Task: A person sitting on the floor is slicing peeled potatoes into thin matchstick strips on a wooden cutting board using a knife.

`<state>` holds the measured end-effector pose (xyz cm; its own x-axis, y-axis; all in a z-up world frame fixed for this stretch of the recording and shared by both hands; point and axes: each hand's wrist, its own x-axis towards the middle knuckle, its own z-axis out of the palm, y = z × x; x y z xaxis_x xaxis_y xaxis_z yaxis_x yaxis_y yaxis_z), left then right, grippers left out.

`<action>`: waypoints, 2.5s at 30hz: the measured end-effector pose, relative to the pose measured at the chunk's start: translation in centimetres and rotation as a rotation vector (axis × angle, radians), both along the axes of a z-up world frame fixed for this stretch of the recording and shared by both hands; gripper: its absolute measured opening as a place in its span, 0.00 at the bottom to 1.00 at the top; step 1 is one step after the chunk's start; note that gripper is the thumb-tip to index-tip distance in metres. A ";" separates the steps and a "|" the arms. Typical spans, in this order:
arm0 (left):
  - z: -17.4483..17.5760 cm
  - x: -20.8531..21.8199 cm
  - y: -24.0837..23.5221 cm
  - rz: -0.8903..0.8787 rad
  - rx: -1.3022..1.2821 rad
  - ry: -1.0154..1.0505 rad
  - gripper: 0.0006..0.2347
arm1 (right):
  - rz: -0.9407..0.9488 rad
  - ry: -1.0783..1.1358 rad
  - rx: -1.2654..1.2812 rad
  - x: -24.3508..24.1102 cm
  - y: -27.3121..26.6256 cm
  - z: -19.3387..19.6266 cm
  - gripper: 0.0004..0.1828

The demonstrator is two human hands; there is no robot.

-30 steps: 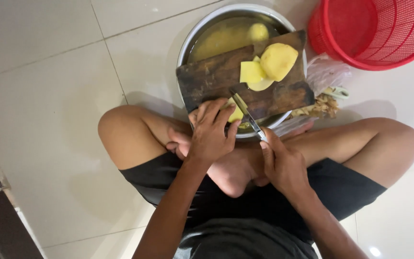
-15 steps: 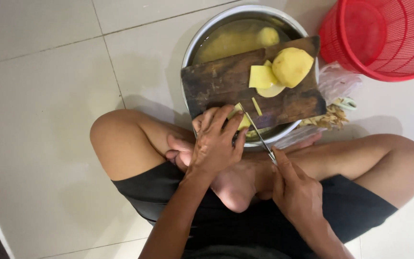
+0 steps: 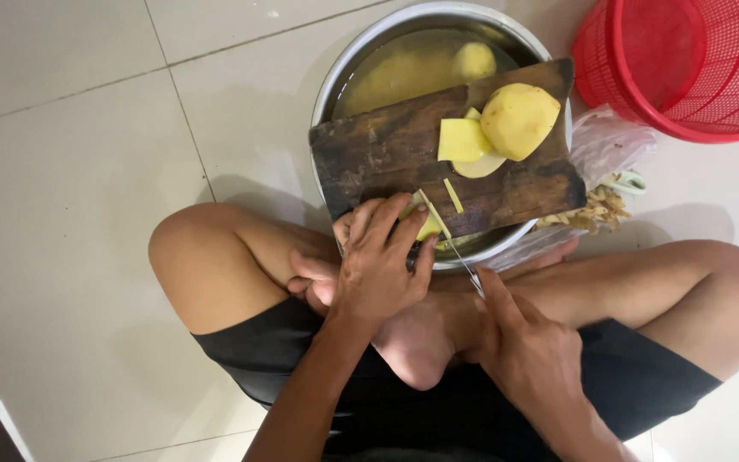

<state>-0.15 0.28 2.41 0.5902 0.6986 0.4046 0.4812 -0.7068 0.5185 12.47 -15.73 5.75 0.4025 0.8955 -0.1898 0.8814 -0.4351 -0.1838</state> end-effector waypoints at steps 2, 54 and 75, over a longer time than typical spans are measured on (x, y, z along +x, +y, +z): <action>0.2 0.0 0.0 0.002 -0.006 0.004 0.09 | 0.032 0.027 0.054 0.2 0.7 -1.2 0.24; 0.1 -0.3 0.1 0.016 -0.023 -0.001 0.08 | -0.027 0.115 0.137 -0.5 -0.3 -1.2 0.23; 0.1 -0.7 0.1 0.022 -0.091 -0.085 0.06 | 0.018 0.192 0.253 0.5 1.2 -3.1 0.20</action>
